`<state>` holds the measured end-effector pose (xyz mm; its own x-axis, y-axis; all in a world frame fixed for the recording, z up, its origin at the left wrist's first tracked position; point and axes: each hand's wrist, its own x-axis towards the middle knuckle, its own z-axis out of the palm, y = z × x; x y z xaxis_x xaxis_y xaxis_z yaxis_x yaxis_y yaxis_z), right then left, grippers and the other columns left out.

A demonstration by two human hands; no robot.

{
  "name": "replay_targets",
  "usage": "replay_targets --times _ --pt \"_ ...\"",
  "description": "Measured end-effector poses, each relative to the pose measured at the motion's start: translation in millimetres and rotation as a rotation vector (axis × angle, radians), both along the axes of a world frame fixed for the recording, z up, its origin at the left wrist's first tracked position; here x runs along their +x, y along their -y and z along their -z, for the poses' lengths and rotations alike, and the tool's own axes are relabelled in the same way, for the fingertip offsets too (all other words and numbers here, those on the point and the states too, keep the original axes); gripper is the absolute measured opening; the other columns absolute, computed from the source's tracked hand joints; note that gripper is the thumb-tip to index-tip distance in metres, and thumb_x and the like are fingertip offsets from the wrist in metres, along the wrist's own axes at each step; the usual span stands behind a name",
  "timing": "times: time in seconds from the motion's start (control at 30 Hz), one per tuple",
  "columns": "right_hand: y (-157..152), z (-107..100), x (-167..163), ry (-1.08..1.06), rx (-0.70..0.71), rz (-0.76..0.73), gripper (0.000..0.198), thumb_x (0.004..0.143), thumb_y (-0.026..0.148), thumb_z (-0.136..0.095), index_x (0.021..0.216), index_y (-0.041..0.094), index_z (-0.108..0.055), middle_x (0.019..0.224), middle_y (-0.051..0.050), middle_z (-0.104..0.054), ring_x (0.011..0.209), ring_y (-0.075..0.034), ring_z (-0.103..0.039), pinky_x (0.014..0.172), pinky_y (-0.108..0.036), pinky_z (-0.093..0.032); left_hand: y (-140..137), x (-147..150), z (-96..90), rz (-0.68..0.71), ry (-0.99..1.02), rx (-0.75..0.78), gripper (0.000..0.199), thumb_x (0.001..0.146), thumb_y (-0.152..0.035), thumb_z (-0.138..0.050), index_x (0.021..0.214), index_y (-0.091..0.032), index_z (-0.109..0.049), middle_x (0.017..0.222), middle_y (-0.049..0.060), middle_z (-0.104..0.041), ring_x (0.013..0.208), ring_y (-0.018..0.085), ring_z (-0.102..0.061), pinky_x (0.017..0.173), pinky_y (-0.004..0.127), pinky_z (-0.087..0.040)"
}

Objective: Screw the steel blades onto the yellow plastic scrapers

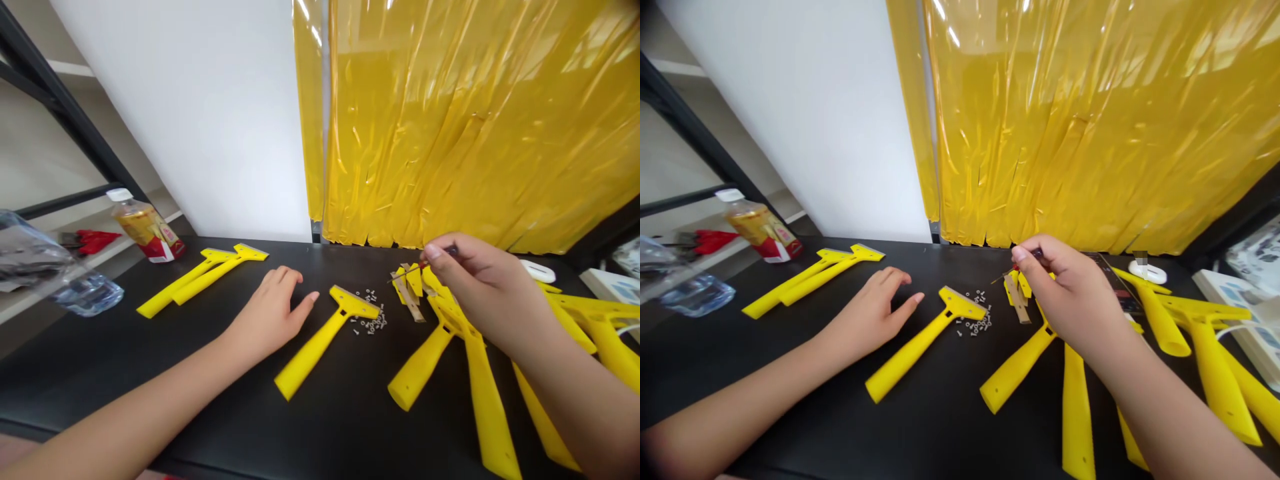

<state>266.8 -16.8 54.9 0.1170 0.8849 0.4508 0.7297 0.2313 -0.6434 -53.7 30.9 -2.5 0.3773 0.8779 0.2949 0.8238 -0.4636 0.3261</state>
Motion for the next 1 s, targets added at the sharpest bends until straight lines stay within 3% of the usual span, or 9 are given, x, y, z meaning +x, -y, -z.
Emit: replay_targets --times 0.1,0.2,0.37,0.47,0.63,0.73,0.8,0.93,1.0 --pt "-1 2 -2 -0.002 -0.003 -0.029 0.037 0.103 0.061 -0.059 0.091 0.028 -0.070 0.085 0.000 -0.072 0.083 -0.022 -0.065 0.072 -0.034 -0.047 21 12 -5.9 0.039 -0.014 -0.085 0.043 0.105 -0.063 -0.056 0.103 -0.021 -0.059 0.105 0.007 -0.063 0.105 0.029 -0.059 0.095 0.047 -0.052" --pt "-3 7 -1 -0.002 -0.023 -0.085 0.032 0.105 0.057 -0.059 0.097 0.028 -0.072 0.090 -0.001 -0.074 0.082 -0.021 -0.066 0.072 -0.034 -0.049 39 30 -10.2 0.116 -0.042 -0.203 0.052 0.093 -0.073 -0.068 0.096 -0.022 -0.059 0.101 0.006 -0.063 0.103 0.031 -0.058 0.091 0.047 -0.051" --pt "-10 19 5 -0.045 -0.098 -0.226 0.028 0.106 0.053 -0.059 0.115 0.028 -0.070 0.100 -0.004 -0.077 0.090 -0.023 -0.071 0.075 -0.035 -0.054 50 53 -7.7 0.145 0.015 -0.328 0.028 0.098 -0.049 -0.066 0.090 -0.024 -0.057 0.100 0.005 -0.066 0.102 0.029 -0.060 0.093 0.046 -0.051" --pt "-14 24 7 -0.113 -0.145 -0.260 0.036 0.106 0.059 -0.059 0.119 0.027 -0.071 0.093 -0.003 -0.077 0.087 -0.022 -0.073 0.079 -0.037 -0.056 49 62 -8.1 0.138 -0.032 -0.314 0.028 0.097 -0.049 -0.063 0.085 -0.024 -0.055 0.099 0.007 -0.066 0.100 0.031 -0.062 0.090 0.048 -0.052" --pt "-13 20 7 -0.139 -0.173 -0.224 0.041 0.101 0.066 -0.065 0.114 0.029 -0.076 0.092 -0.002 -0.079 0.087 -0.023 -0.075 0.082 -0.039 -0.057 38 66 -15.5 0.094 -0.103 -0.301 0.023 0.090 -0.033 -0.059 0.074 -0.025 -0.044 0.092 0.008 -0.065 0.089 0.030 -0.066 0.081 0.044 -0.051" --pt "-8 14 7 -0.134 -0.085 -0.164 0.036 0.100 0.061 -0.067 0.115 0.030 -0.078 0.094 -0.002 -0.080 0.088 -0.023 -0.076 0.084 -0.039 -0.058 30 60 -25.1 -0.011 -0.014 -0.315 0.020 0.091 -0.033 -0.057 0.078 -0.025 -0.044 0.084 0.004 -0.064 0.075 0.024 -0.066 0.068 0.037 -0.047" --pt "-6 11 6 -0.134 -0.005 -0.107 0.032 0.101 0.058 -0.068 0.110 0.030 -0.078 0.092 -0.003 -0.079 0.087 -0.023 -0.076 0.082 -0.039 -0.058 30 56 -32.8 -0.058 0.145 -0.459 0.022 0.095 -0.040 -0.058 0.085 -0.026 -0.044 0.075 -0.001 -0.061 0.064 0.021 -0.063 0.060 0.033 -0.044" --pt "-6 8 6 -0.094 0.071 -0.033 0.028 0.106 0.052 -0.061 0.101 0.028 -0.073 0.104 -0.005 -0.079 0.098 -0.026 -0.075 0.085 -0.039 -0.057 53 60 -40.1 -0.022 0.681 -1.096 0.027 0.099 -0.049 -0.059 0.096 -0.027 -0.042 0.062 -0.006 -0.060 0.044 0.015 -0.052 0.045 0.026 -0.041" --pt "-3 6 6 -0.041 0.081 -0.051 0.026 0.110 0.046 -0.054 0.103 0.027 -0.069 0.110 -0.005 -0.078 0.103 -0.026 -0.073 0.088 -0.039 -0.056 69 66 -37.6 0.007 0.929 -1.215 0.029 0.099 -0.050 -0.062 0.097 -0.025 -0.047 0.062 -0.005 -0.062 0.043 0.013 -0.051 0.045 0.023 -0.038"
